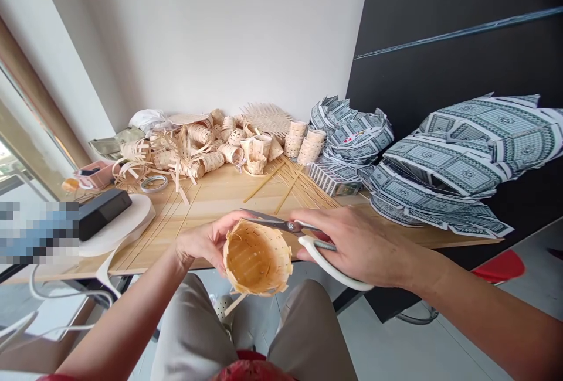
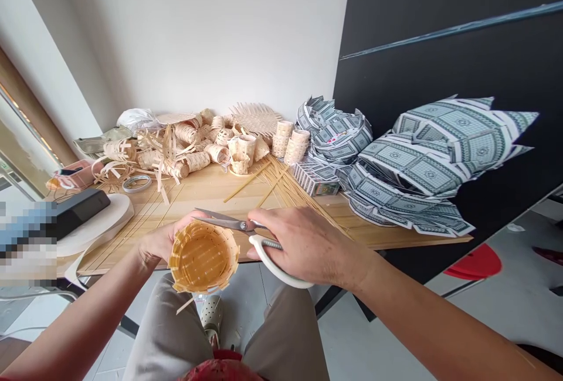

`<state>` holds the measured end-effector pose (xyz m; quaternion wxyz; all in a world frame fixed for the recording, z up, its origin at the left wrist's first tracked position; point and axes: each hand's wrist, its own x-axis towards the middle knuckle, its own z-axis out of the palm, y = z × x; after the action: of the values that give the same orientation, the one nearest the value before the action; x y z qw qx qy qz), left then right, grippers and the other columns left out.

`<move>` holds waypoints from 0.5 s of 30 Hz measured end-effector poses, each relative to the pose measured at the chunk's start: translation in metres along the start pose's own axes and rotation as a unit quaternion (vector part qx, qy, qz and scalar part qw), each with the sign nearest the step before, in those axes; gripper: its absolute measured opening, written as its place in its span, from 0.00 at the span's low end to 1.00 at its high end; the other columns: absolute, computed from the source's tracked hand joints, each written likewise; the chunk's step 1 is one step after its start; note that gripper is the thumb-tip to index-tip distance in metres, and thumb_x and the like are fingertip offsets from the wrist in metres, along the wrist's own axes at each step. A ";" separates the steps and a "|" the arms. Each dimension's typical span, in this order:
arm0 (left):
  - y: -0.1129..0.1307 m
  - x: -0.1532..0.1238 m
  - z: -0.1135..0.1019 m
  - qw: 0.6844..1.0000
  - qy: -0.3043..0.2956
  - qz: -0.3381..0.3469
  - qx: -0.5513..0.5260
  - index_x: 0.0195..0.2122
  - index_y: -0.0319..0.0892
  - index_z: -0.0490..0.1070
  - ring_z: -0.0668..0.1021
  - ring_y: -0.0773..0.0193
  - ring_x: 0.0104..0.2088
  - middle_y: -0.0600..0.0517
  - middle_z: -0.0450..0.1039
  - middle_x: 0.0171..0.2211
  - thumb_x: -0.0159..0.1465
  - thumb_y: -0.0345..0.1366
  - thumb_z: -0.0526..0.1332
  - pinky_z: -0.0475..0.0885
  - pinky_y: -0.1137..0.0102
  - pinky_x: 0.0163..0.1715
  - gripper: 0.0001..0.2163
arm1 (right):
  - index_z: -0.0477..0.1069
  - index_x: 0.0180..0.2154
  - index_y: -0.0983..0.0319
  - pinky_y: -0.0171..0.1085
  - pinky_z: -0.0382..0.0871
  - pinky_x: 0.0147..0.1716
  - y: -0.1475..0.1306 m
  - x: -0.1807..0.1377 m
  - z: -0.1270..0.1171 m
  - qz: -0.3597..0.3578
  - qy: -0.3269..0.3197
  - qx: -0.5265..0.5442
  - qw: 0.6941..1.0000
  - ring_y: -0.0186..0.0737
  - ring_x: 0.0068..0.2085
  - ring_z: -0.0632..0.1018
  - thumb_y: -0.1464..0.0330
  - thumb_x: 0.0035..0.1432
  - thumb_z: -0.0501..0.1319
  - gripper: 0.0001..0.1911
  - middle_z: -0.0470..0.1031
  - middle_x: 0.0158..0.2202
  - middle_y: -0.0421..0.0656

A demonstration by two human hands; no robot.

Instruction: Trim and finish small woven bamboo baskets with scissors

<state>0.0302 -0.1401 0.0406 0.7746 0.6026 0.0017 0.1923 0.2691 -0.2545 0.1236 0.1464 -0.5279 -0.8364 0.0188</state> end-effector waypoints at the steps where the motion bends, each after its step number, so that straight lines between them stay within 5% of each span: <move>1: -0.001 0.000 0.000 1.000 0.001 -0.004 -0.005 0.49 0.49 0.68 0.73 0.65 0.41 0.53 0.69 0.44 0.43 0.30 0.72 0.70 0.73 0.39 0.30 | 0.67 0.38 0.58 0.32 0.55 0.23 0.000 0.000 0.000 -0.003 0.001 0.001 1.000 0.35 0.24 0.72 0.62 0.55 0.60 0.09 0.73 0.26 0.37; 15: -0.004 0.003 0.001 0.998 0.014 -0.013 -0.059 0.48 0.47 0.67 0.73 0.59 0.42 0.51 0.72 0.44 0.38 0.32 0.73 0.68 0.67 0.41 0.33 | 0.65 0.35 0.59 0.32 0.55 0.22 0.005 -0.002 0.008 -0.031 -0.011 0.067 0.997 0.34 0.20 0.66 0.62 0.57 0.56 0.08 0.69 0.22 0.38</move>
<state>0.0346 -0.1409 0.0376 0.8111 0.5528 0.0088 0.1907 0.2725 -0.2525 0.1150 0.1726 -0.4902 -0.8510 0.0755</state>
